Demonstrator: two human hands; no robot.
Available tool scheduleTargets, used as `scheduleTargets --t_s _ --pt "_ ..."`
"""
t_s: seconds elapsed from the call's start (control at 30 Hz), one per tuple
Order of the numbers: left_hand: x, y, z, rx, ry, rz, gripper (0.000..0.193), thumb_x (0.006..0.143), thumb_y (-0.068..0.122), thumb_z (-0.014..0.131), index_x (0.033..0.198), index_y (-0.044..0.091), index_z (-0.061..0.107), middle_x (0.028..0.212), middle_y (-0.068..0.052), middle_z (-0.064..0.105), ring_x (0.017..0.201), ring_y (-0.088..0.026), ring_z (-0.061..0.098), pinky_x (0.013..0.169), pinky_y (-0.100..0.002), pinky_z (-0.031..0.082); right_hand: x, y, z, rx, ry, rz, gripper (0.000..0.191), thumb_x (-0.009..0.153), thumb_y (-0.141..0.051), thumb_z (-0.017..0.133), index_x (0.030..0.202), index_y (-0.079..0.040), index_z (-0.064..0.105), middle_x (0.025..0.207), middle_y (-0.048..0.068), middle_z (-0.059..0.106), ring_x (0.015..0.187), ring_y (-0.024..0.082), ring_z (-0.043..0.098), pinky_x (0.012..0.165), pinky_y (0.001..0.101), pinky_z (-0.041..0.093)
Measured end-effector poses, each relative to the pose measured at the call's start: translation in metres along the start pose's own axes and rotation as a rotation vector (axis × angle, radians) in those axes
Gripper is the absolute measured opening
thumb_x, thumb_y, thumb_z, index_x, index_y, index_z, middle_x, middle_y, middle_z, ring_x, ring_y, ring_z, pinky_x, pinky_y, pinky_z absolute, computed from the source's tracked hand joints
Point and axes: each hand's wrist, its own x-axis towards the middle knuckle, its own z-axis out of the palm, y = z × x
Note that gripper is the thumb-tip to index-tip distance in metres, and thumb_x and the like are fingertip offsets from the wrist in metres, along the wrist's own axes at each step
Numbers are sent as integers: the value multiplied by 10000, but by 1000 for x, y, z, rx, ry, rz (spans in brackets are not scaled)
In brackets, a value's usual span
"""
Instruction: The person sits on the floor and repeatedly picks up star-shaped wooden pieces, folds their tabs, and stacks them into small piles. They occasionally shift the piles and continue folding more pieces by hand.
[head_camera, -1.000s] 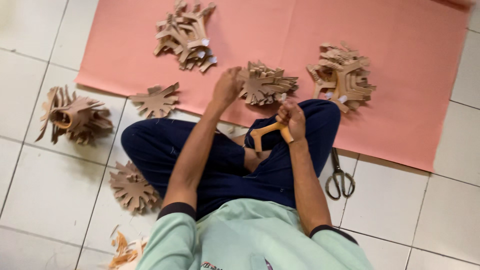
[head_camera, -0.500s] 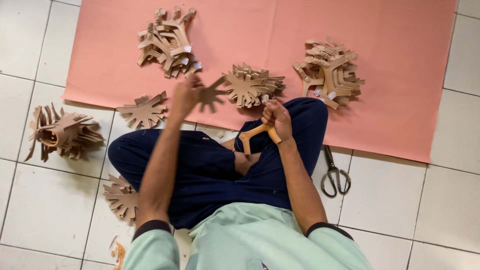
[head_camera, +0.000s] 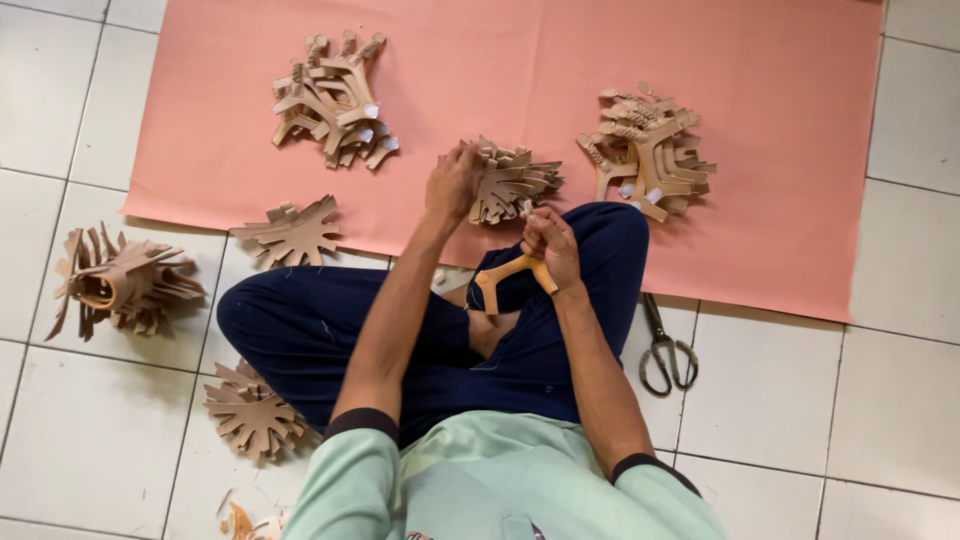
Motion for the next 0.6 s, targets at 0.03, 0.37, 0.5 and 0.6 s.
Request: scheduleTargets --t_s 0.03,0.37,0.5,0.6 --pt "1 6 4 50 -21 -43 299 964 185 694 1235 84 620 1288 -159 645 1139 -394 622 947 -479 496 0 -1 1 3 4 -1 103 1003 -93 631 1037 5 638 666 -60 369 527 35 279 484 210 253" --pt "-61 -4 -70 -235 76 191 209 892 101 741 1090 70 685 1013 -83 770 1103 -282 670 1070 -503 365 4 -3 -4 204 -13 -34 62 1026 -101 615 990 -51 614 659 -70 358 529 40 287 477 212 247" --pt "-103 2 -115 -438 -38 104 231 972 67 644 1202 54 658 1056 -104 722 1025 -245 724 906 -392 559 3 3 10 -100 16 -33 90 1014 -100 614 942 -46 609 665 -53 423 519 33 326 475 213 263" --pt "-130 16 -132 -602 -116 -50 297 1042 69 577 1337 41 549 1007 -103 714 887 -196 746 755 -305 605 -8 9 37 -319 -48 11 76 1006 -90 629 954 -34 638 649 -55 455 505 24 345 454 204 270"
